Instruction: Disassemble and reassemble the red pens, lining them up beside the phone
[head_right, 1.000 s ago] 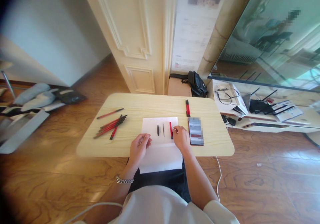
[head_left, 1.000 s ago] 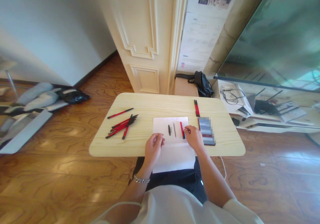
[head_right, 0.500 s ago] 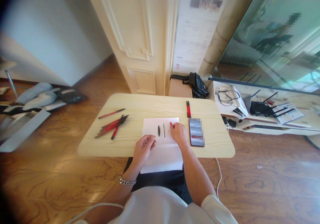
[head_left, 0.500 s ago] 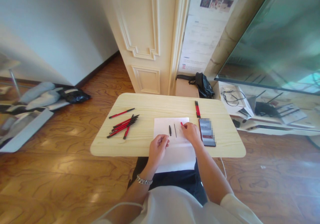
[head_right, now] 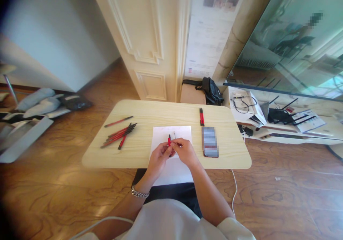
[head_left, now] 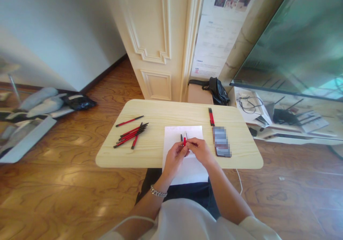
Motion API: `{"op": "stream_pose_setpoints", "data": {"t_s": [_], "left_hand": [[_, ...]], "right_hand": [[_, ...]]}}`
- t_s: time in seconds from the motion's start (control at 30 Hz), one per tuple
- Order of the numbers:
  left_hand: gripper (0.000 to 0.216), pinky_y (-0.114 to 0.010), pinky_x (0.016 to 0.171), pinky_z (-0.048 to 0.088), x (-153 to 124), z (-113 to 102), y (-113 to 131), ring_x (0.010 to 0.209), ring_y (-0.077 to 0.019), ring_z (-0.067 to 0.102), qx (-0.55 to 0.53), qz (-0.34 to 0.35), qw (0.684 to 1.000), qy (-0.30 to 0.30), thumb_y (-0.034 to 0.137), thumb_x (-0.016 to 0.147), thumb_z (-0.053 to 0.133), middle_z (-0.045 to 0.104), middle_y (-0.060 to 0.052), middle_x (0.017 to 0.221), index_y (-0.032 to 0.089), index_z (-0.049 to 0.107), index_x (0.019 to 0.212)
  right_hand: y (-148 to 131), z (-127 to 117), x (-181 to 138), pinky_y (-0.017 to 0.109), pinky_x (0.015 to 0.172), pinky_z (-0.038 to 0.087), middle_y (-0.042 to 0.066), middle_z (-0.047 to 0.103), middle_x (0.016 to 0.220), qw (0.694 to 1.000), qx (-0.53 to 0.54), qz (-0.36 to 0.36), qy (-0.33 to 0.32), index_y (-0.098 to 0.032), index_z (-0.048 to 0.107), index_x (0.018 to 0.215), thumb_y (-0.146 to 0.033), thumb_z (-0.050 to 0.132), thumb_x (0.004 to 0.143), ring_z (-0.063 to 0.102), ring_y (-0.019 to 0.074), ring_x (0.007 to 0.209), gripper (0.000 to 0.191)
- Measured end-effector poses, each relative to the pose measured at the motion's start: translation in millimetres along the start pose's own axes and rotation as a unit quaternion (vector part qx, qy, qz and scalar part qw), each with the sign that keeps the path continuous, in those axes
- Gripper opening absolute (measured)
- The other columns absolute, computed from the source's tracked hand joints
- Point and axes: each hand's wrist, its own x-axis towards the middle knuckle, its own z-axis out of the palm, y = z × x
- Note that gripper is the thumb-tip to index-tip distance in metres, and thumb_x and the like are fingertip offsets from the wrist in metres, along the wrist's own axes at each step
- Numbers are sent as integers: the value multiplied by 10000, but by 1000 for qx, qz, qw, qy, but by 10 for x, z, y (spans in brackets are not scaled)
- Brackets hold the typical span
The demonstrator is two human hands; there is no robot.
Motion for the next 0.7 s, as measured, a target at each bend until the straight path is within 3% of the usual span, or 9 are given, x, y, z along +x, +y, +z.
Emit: {"op": "stream_pose_setpoints", "data": {"t_s": [0.13,0.27,0.43,0.57,0.7], "left_hand": [[396,-310,700,512,4,-73,-31,669,-138,621,-29,-35,999,15,454,755,642,653,-28,730,142,592,995],[387,-315,690,517,9,-119,-45,669,-148,632,-23,-45,998,40,456,730,666,660,-38,731,136,587,933],[384,-317,675,525,7,-105,-38,676,-161,643,-20,-49,997,55,455,704,688,667,-42,737,139,596,901],[397,-322,683,529,-2,-105,-29,694,-169,650,-15,-42,998,50,463,692,694,674,-52,766,139,604,903],[368,-326,700,527,-7,-120,-33,717,-175,652,-3,-29,999,43,444,722,673,674,-61,791,137,607,914]], "right_hand": [[52,-82,107,282,719,459,37,682,862,996,-79,-7,30,-188,690,951,-347,530,817,592,155,760,262],[144,-199,247,284,763,434,56,668,948,965,-241,0,102,-204,683,976,-286,531,827,591,148,765,228],[284,-149,309,264,749,412,68,639,931,929,-359,21,83,-212,684,955,-292,576,810,590,160,803,198],[317,-89,308,264,716,397,71,630,916,917,-387,23,99,-204,683,855,-264,552,816,577,163,794,150],[255,-104,303,275,712,411,50,646,835,946,-303,11,113,-191,661,830,-253,536,803,573,158,749,142]]}}
